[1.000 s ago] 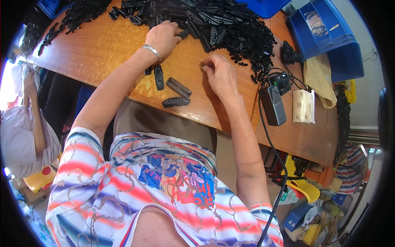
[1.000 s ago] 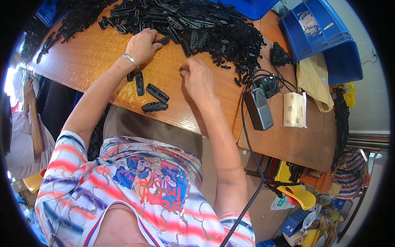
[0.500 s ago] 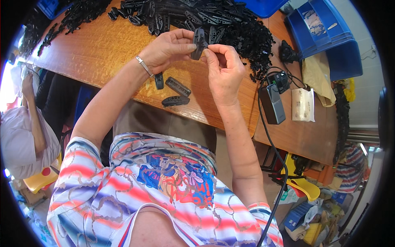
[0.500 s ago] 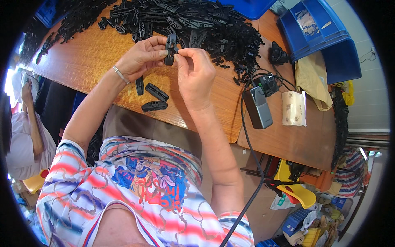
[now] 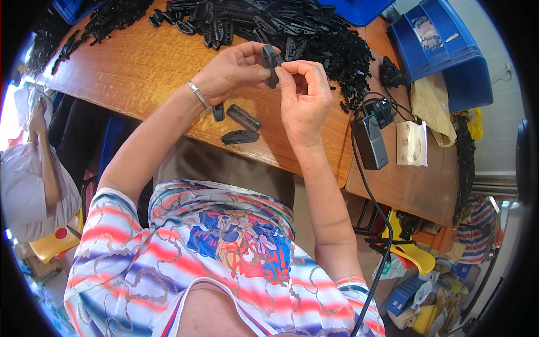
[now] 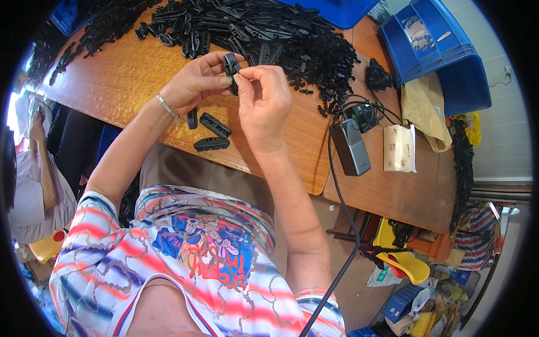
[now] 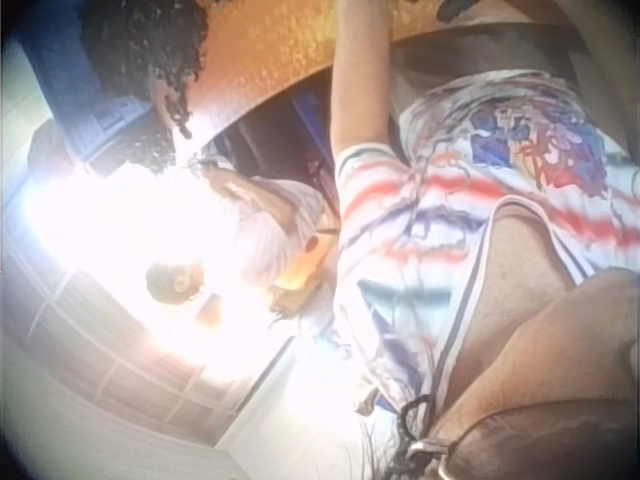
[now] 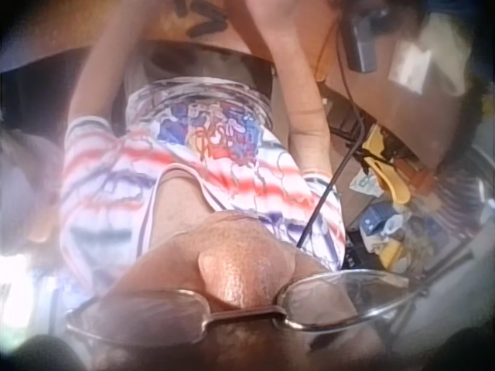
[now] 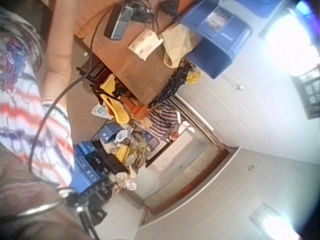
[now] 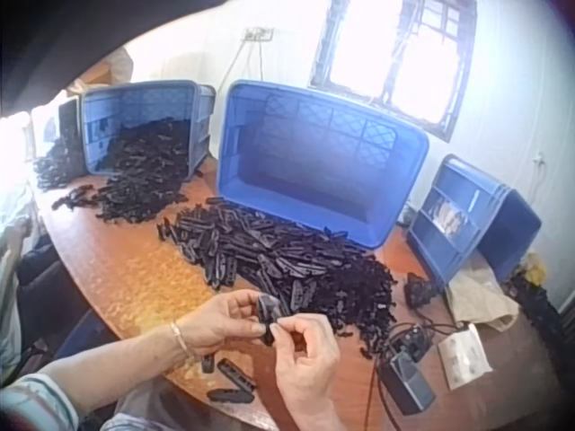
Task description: The person assembles small black plastic buckles by hand at a wooden workbench.
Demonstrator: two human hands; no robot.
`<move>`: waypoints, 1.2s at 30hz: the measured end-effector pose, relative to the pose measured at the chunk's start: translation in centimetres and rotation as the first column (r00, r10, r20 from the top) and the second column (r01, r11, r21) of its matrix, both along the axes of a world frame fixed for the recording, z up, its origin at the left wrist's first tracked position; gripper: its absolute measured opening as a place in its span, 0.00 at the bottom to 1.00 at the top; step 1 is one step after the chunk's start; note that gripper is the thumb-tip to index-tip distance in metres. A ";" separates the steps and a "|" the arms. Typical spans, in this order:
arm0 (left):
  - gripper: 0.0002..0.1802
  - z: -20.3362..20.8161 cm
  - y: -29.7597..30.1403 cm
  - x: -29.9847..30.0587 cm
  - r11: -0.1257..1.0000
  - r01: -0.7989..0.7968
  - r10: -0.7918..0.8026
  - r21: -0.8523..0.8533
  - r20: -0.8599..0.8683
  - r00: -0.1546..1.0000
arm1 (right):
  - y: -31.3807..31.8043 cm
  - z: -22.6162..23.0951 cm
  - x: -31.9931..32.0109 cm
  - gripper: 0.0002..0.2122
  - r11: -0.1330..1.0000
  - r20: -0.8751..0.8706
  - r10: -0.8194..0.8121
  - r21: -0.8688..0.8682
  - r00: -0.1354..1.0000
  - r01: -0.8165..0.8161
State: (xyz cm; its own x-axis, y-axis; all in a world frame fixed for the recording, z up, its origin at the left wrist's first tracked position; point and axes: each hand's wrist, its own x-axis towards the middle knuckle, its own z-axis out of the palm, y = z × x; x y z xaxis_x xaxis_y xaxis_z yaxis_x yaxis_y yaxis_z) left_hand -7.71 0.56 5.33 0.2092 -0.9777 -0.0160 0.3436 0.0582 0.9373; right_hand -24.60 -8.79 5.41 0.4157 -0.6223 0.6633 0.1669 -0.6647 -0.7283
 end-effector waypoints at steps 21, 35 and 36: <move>0.21 1.3 0.6 -1.7 0.986 -0.150 0.161 -0.072 0.627 0.762 | 0.2 -2.3 0.3 0.16 0.986 -0.272 0.028 0.167 0.962 0.018; 0.48 0.8 5.9 0.6 0.979 -0.117 0.189 -0.166 0.956 0.224 | -0.2 -2.7 -3.1 0.15 0.974 -0.446 0.137 0.223 0.884 -0.039; 0.55 0.2 7.3 -0.2 0.989 -0.124 0.098 -0.081 0.986 0.135 | -0.1 -2.7 -4.0 0.15 0.981 -0.541 0.138 0.187 0.830 -0.042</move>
